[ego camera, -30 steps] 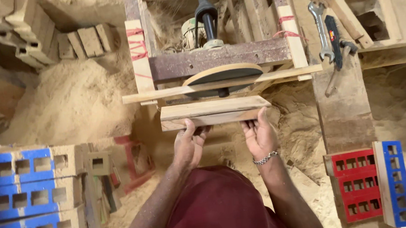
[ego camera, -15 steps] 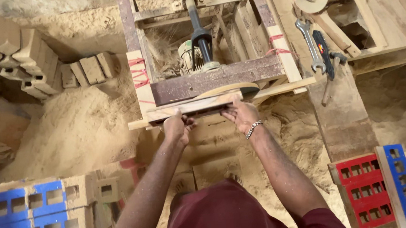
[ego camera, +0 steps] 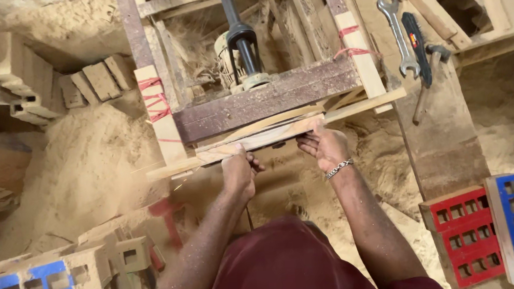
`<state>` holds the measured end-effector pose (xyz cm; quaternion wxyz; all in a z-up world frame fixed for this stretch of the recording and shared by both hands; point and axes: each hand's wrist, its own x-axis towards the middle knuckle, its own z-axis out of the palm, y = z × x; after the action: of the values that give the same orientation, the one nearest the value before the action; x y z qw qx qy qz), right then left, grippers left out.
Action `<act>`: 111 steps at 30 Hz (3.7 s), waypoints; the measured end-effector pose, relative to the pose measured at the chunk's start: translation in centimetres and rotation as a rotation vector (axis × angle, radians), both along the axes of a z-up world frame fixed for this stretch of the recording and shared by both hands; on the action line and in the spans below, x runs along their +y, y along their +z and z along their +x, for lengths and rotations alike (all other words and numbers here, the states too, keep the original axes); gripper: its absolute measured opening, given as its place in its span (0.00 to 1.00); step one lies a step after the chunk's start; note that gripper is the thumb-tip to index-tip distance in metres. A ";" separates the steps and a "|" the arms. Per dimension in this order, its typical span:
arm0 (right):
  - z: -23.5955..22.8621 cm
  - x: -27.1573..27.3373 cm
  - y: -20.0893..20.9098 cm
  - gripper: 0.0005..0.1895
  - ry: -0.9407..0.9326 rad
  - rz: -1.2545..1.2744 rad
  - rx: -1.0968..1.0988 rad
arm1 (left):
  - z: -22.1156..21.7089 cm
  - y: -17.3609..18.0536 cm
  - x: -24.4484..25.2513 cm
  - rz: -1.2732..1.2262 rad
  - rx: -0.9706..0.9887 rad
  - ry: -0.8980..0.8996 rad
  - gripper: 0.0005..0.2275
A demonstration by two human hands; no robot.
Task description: The person sands the edges of small rectangular wooden blocks using a stationary belt sander. They handle red and blue painted blocks one at a time, pressing them against the moving belt to smooth the surfaces, then place the finished pieces aside.
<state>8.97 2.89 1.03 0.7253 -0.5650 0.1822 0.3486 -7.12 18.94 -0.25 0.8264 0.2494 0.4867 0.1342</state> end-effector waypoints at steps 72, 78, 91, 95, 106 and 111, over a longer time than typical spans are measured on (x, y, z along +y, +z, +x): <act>2.1 -42.3 -4.9 0.17 0.346 -1.630 -0.784 | -7.4 -13.2 -13.6 0.163 0.533 -0.855 0.14; 4.9 -42.8 -5.2 0.18 0.306 -1.779 -0.858 | -12.4 -16.1 -13.6 0.185 0.419 -0.746 0.16; -8.2 -23.4 -9.8 0.30 0.576 -0.756 -0.958 | -21.3 4.0 -8.4 1.302 0.426 -0.265 0.08; -10.2 -18.2 -14.2 0.34 1.225 -0.684 -0.839 | -30.9 11.6 -4.1 1.806 0.746 0.016 0.10; -14.1 -10.2 -14.3 0.29 1.295 -0.577 -0.851 | -53.9 10.6 11.5 1.201 1.588 -0.107 0.28; -15.1 -13.4 -15.2 0.28 1.238 -0.551 -0.813 | -55.5 8.2 14.5 1.166 1.585 -0.195 0.24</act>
<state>-6.14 -10.48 -14.21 0.2429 -0.8060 -0.3650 0.3976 -62.62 33.42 7.97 0.0167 0.6744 0.7341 0.0783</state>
